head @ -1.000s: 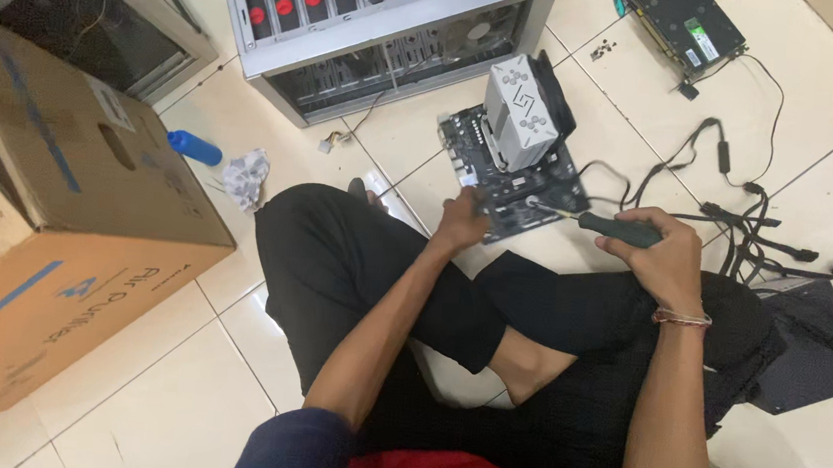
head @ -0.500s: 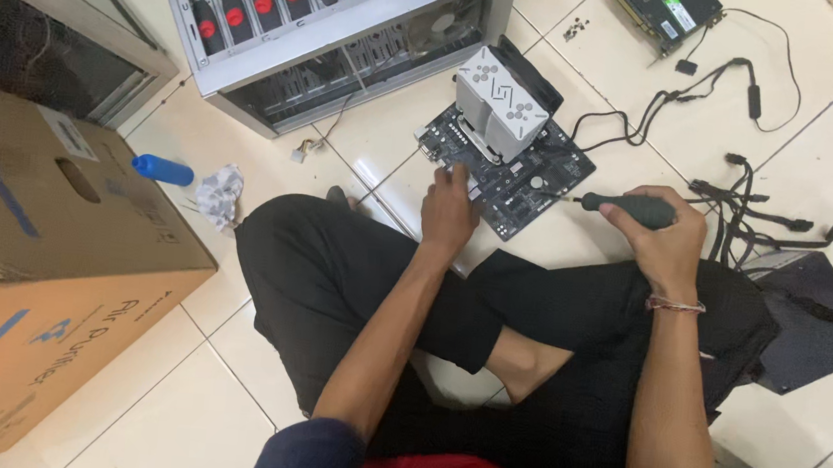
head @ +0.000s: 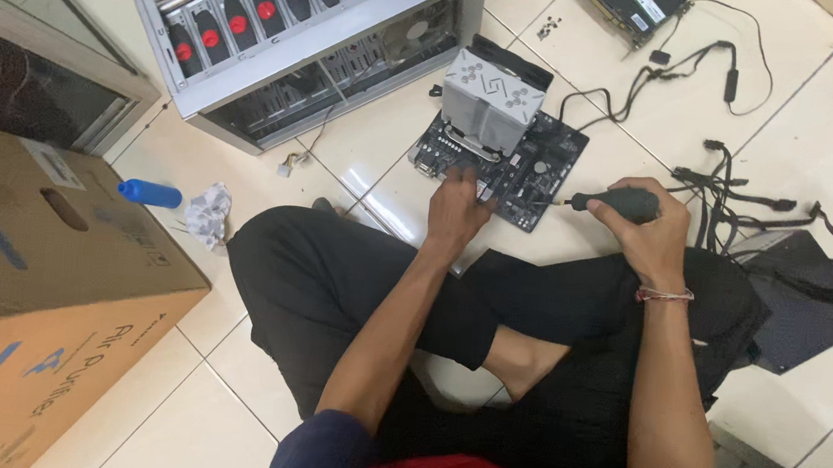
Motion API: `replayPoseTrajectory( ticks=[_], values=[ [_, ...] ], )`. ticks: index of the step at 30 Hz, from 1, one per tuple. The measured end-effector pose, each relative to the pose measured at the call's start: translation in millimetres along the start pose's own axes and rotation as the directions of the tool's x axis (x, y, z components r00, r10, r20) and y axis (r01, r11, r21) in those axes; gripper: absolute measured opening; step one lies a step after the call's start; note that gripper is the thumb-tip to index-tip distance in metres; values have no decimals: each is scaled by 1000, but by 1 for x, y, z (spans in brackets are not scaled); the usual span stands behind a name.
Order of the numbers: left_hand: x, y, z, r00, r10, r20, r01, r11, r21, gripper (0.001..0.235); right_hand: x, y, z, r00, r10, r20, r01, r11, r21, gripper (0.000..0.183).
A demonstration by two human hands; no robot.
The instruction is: The person sits on the floor and works on a computer motherboard, using a screwdriver to remove screws from the CPU cooler. They then detach the cooler and remove two RAM sticks from the motherboard, placing them on the floor.
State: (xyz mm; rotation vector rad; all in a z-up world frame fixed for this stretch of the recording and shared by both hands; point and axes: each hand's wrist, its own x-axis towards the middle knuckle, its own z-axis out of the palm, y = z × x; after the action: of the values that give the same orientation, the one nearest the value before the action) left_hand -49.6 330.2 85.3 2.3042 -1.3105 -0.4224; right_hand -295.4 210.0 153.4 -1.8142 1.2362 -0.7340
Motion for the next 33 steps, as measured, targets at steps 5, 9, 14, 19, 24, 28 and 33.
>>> replayPoseTrajectory(
  ticks=[5, 9, 14, 19, 24, 28, 33],
  values=[
    [1, 7, -5, 999, 50, 19, -50, 999, 0, 45, -4, 6, 0, 997, -64, -34, 65, 997, 36, 27],
    [11, -19, 38, 990, 136, 30, -135, 990, -43, 46, -4, 14, 2, 984, -147, -96, 144, 989, -42, 23],
    [4, -13, 38, 978, 185, 94, -171, 976, -136, 45, -7, 11, 0, 972, -186, -141, 181, 982, -52, 24],
    [-1, -9, 20, 965, 145, 220, -109, 980, -168, 57, -8, 13, 1, 962, -221, -161, 212, 974, -76, 26],
    [1, -4, 14, 957, 164, 239, -174, 984, 22, 49, -5, 14, 2, 964, -208, -168, 197, 977, -81, 26],
    [4, 0, 18, 952, 156, 264, -195, 972, 132, 52, -4, 17, 2, 966, -190, -173, 182, 982, -57, 26],
    [2, -3, 26, 955, 183, 232, -219, 965, 143, 53, -5, 17, 1, 955, -196, -222, 185, 980, -68, 27]
  ],
)
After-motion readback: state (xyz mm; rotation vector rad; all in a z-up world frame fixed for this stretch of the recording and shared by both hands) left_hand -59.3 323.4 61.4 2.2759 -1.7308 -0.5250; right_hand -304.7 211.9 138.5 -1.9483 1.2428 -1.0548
